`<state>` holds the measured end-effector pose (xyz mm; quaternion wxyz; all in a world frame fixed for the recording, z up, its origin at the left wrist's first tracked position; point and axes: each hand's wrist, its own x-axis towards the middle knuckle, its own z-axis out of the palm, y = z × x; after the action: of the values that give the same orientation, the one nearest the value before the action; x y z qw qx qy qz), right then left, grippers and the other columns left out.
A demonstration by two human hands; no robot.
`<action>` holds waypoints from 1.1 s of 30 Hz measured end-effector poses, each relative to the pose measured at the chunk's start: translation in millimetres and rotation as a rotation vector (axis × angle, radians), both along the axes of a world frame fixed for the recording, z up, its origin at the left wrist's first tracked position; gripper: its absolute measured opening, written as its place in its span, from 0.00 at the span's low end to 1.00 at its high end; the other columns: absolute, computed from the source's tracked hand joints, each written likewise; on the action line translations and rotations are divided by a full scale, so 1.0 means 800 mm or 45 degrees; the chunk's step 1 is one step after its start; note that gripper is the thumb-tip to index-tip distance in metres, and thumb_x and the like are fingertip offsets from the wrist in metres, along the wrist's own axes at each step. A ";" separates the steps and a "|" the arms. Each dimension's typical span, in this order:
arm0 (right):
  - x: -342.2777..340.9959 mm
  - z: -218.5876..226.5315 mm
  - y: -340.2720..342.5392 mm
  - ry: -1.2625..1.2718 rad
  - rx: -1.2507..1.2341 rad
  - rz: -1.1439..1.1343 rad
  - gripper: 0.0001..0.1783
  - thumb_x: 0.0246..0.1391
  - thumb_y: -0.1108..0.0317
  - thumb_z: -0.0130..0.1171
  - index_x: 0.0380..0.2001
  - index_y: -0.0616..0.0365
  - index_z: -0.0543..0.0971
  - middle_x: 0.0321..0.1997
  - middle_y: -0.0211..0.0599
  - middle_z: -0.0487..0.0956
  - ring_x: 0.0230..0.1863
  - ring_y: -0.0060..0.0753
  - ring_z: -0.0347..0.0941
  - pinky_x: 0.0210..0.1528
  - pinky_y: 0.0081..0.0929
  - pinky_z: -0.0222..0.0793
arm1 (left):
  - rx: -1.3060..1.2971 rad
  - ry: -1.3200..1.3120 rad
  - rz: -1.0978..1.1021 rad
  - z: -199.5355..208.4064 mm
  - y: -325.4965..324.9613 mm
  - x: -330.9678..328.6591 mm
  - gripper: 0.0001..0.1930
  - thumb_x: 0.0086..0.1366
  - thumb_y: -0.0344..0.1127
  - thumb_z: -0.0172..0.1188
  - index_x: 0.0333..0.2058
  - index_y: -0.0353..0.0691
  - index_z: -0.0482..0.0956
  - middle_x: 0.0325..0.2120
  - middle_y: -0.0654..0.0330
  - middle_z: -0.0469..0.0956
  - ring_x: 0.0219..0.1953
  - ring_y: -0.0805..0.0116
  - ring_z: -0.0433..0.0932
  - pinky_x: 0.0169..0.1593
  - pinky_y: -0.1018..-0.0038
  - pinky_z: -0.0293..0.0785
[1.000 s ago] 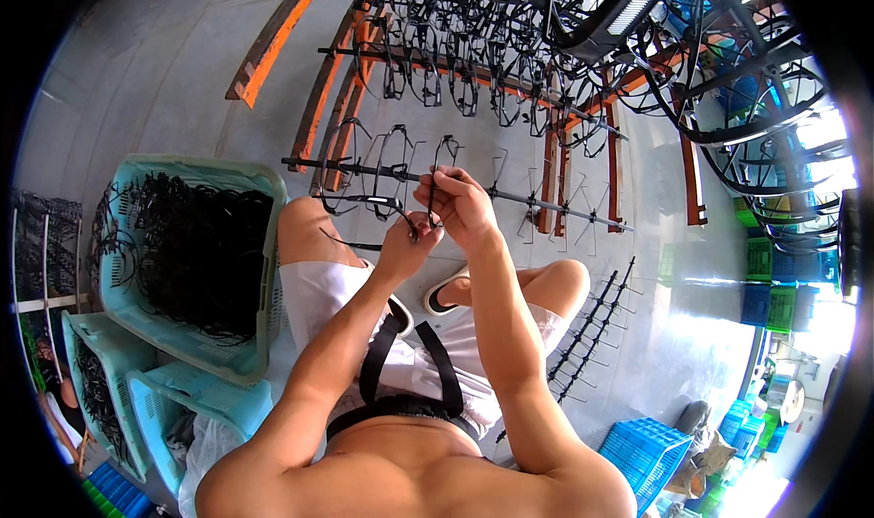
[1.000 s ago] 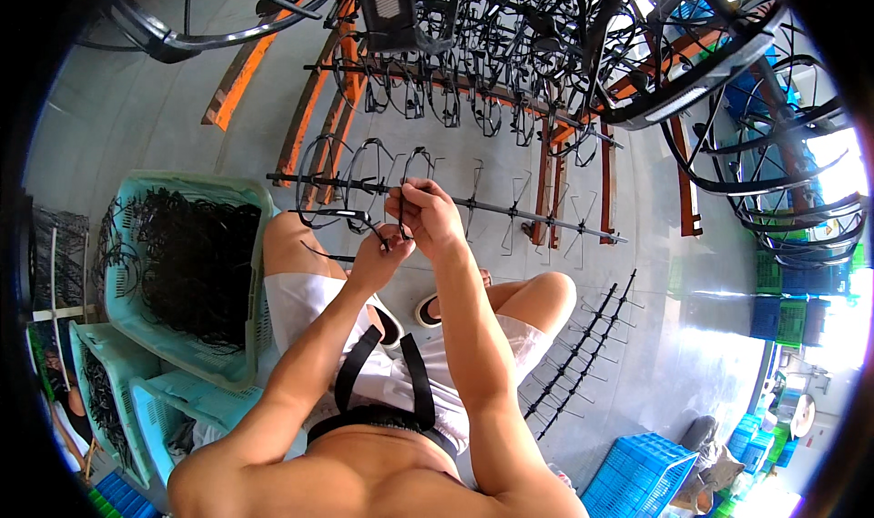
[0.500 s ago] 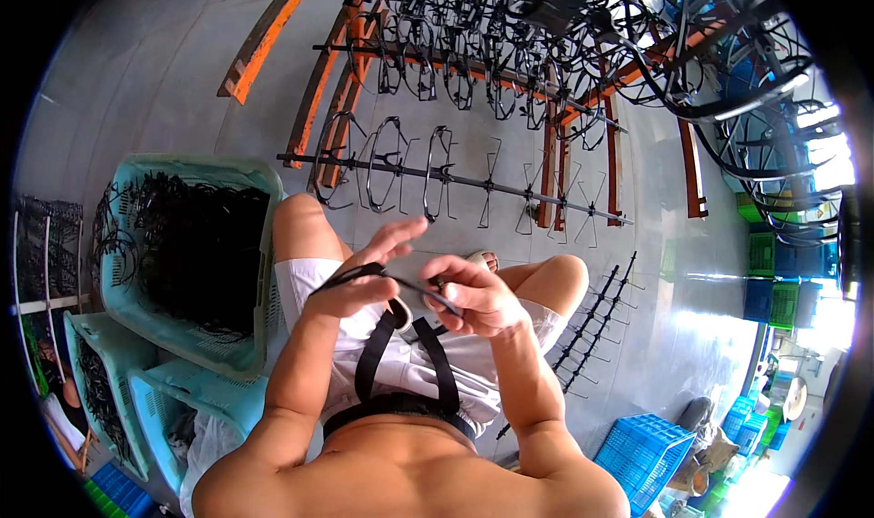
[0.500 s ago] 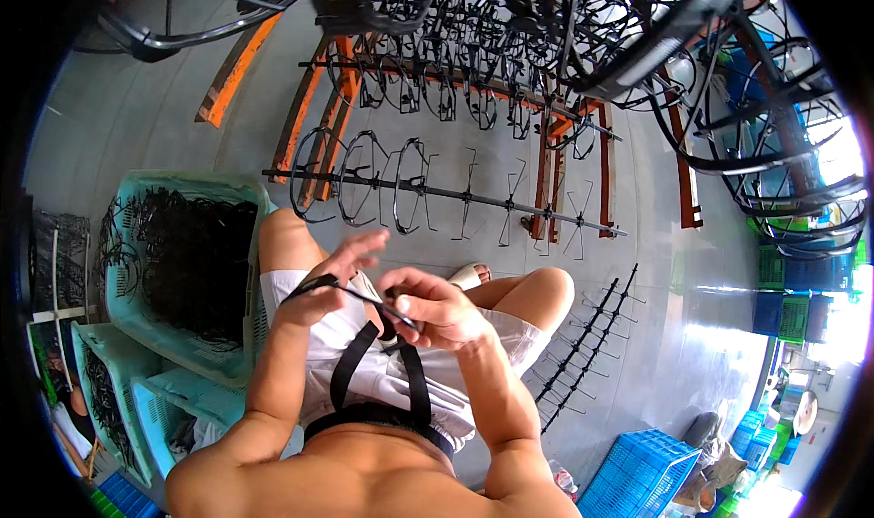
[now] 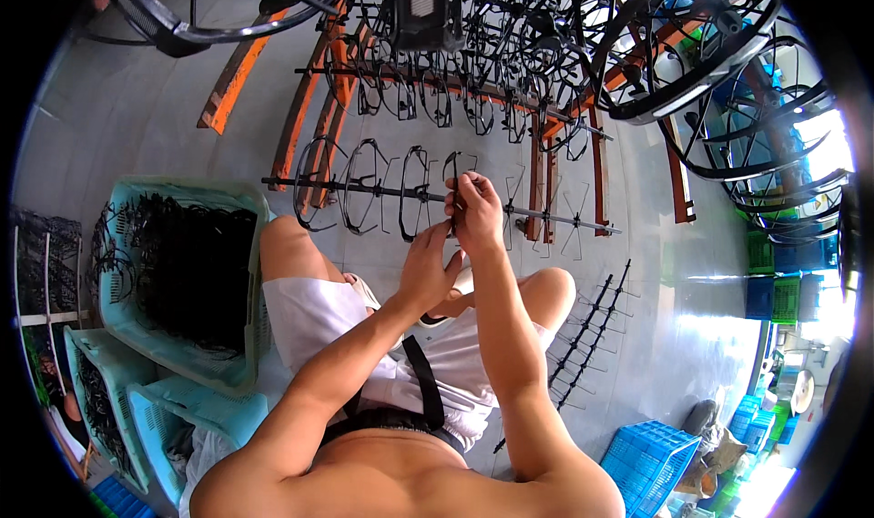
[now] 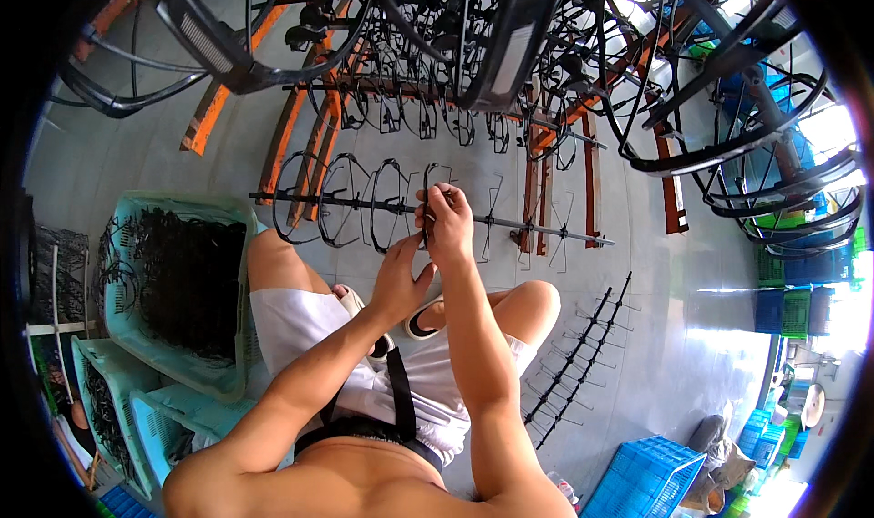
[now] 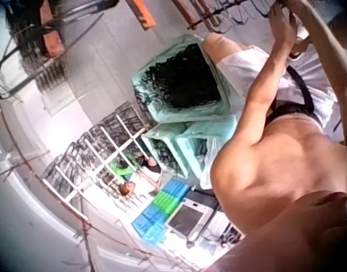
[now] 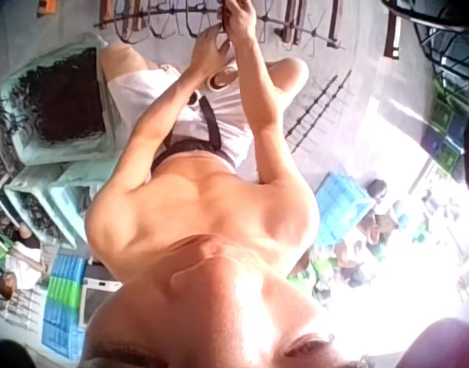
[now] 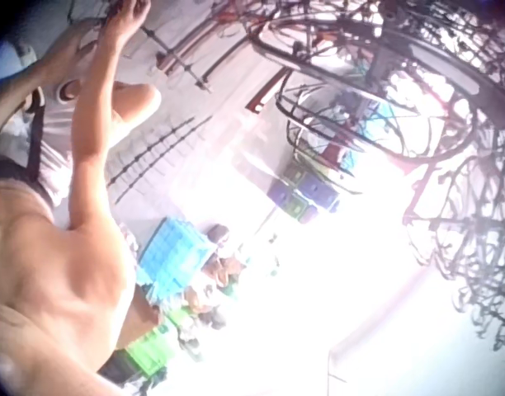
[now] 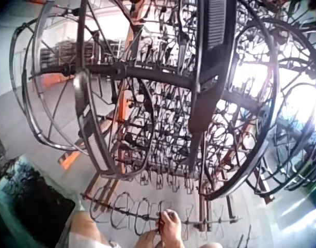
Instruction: The person sits on the floor and repeatedly picks up black plastic hanger parts from a green basket, then attaches them to a metal rod on a rack. The person continues this process, adding multiple hangers to the rack.
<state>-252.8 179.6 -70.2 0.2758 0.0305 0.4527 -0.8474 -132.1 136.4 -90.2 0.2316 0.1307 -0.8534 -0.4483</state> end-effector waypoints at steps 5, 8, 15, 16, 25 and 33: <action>-0.002 -0.016 0.001 0.104 0.086 -0.044 0.11 0.59 0.68 0.54 0.42 0.58 0.67 0.35 0.39 0.76 0.24 0.24 0.69 0.25 0.21 0.67 | 0.113 -0.167 -0.093 -0.015 -0.008 -0.014 0.21 0.56 0.30 0.60 0.49 0.32 0.69 0.43 0.44 0.74 0.46 0.45 0.73 0.49 0.59 0.70; -0.001 -0.018 0.003 0.087 0.075 -0.074 0.11 0.59 0.69 0.54 0.42 0.58 0.67 0.34 0.38 0.76 0.24 0.23 0.69 0.25 0.20 0.67 | 0.137 -0.174 -0.086 -0.013 -0.009 -0.013 0.20 0.56 0.30 0.60 0.47 0.33 0.71 0.42 0.46 0.75 0.45 0.46 0.74 0.48 0.60 0.71; 0.004 -0.020 0.011 0.080 0.022 -0.104 0.10 0.59 0.69 0.54 0.41 0.58 0.67 0.34 0.37 0.76 0.24 0.22 0.69 0.25 0.20 0.67 | 0.176 -0.147 -0.133 -0.014 -0.010 -0.010 0.17 0.57 0.29 0.60 0.46 0.33 0.73 0.40 0.46 0.77 0.42 0.49 0.77 0.45 0.62 0.73; 0.006 -0.019 0.011 0.082 0.021 -0.105 0.10 0.59 0.69 0.54 0.41 0.58 0.67 0.34 0.37 0.76 0.24 0.22 0.69 0.25 0.20 0.67 | 0.178 -0.152 -0.130 -0.014 -0.010 -0.010 0.17 0.57 0.29 0.60 0.46 0.34 0.73 0.40 0.47 0.77 0.42 0.50 0.77 0.44 0.63 0.73; 0.010 -0.023 0.010 0.168 0.005 -0.096 0.08 0.59 0.70 0.54 0.40 0.56 0.68 0.34 0.37 0.77 0.24 0.21 0.68 0.26 0.19 0.67 | 0.218 -0.170 -0.147 -0.019 -0.012 -0.009 0.17 0.57 0.31 0.60 0.47 0.36 0.74 0.38 0.48 0.77 0.39 0.53 0.78 0.42 0.63 0.74; 0.018 0.006 0.029 -0.027 0.094 0.166 0.06 0.58 0.71 0.54 0.36 0.57 0.68 0.33 0.37 0.78 0.26 0.27 0.73 0.27 0.21 0.71 | 0.115 0.057 -0.083 -0.049 -0.009 -0.011 0.13 0.59 0.35 0.61 0.41 0.36 0.77 0.32 0.51 0.78 0.32 0.52 0.77 0.34 0.66 0.72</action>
<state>-238.7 202.5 -65.1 0.3338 0.0199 0.4817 -0.8100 -140.7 129.4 -129.2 0.2298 0.1029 -0.8308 -0.4964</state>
